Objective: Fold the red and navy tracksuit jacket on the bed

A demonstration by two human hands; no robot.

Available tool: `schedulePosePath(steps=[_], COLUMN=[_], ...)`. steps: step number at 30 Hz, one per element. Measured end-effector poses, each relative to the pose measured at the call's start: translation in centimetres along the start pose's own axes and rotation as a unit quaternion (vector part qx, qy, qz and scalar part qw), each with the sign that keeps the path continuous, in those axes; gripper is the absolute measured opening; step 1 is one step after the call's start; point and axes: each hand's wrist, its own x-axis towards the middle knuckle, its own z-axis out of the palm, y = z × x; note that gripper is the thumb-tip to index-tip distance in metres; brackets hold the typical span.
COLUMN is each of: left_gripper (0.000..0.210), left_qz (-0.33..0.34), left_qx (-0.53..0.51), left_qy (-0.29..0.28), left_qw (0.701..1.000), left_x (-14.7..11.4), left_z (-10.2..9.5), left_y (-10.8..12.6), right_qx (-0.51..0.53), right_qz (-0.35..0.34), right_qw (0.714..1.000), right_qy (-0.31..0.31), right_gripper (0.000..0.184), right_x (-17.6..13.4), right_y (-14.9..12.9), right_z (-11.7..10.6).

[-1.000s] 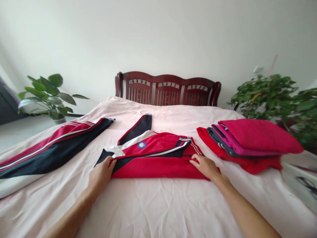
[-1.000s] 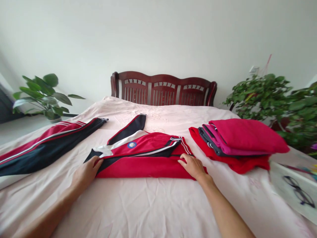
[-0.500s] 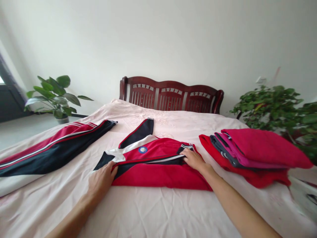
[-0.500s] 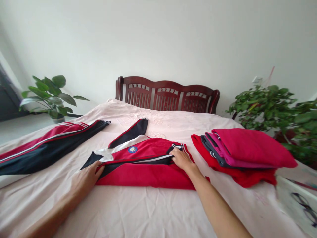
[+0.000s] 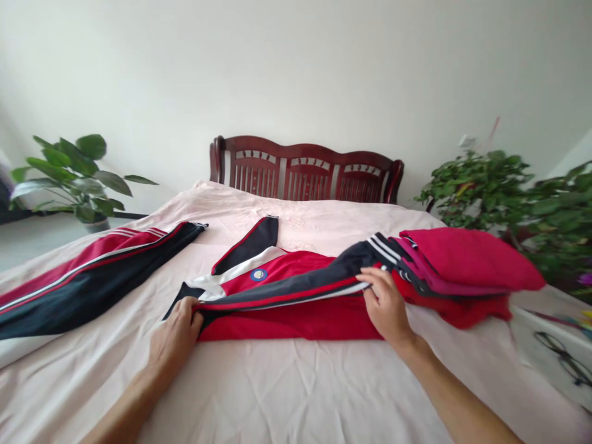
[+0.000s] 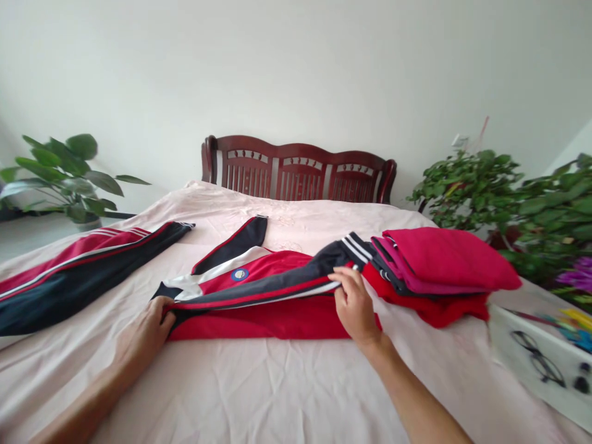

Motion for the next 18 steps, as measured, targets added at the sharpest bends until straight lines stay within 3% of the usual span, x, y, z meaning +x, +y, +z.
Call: schedulePosePath(steps=[3, 6, 9, 11, 14, 18], left_gripper=[0.025, 0.026, 0.027, 0.026, 0.025, 0.023], left_qz=[0.006, 0.021, 0.053, 0.072, 0.084, 0.085], left_qx=[0.023, 0.056, 0.063, 0.061, 0.062, 0.059], left_qy=[-0.005, -0.007, 0.008, 0.021, 0.033, 0.044], left_qw=[1.0, 0.998, 0.997, 0.995, 0.994, 0.994], left_x=[-0.1, -0.3, -0.6, -0.8, -1.0, -1.1], left_z=[0.1, 0.1, 0.1, 0.2, 0.2, 0.2], left_y=[0.2, 0.5, 0.5, 0.3, 0.0, -0.2], right_qx=[0.005, 0.001, -0.036, -0.075, -0.074, -0.014], right_qz=[0.07, 0.18, 0.294, 0.361, 0.424, 0.404], right_qw=[0.988, 0.972, 0.951, 0.925, 0.89, 0.886], right_qy=[-0.138, -0.153, -0.094, -0.088, -0.152, -0.229], right_gripper=[0.034, 0.031, 0.035, 0.043, 0.052, 0.039], right_x=[-7.3, -10.6, -10.0, -9.0, -8.2, -8.7], right_y=[0.8, 2.1, 4.3, 6.4, 9.6, 11.4], right_z=[-2.1, -4.0, -5.3, -5.8, -5.6, -4.3])
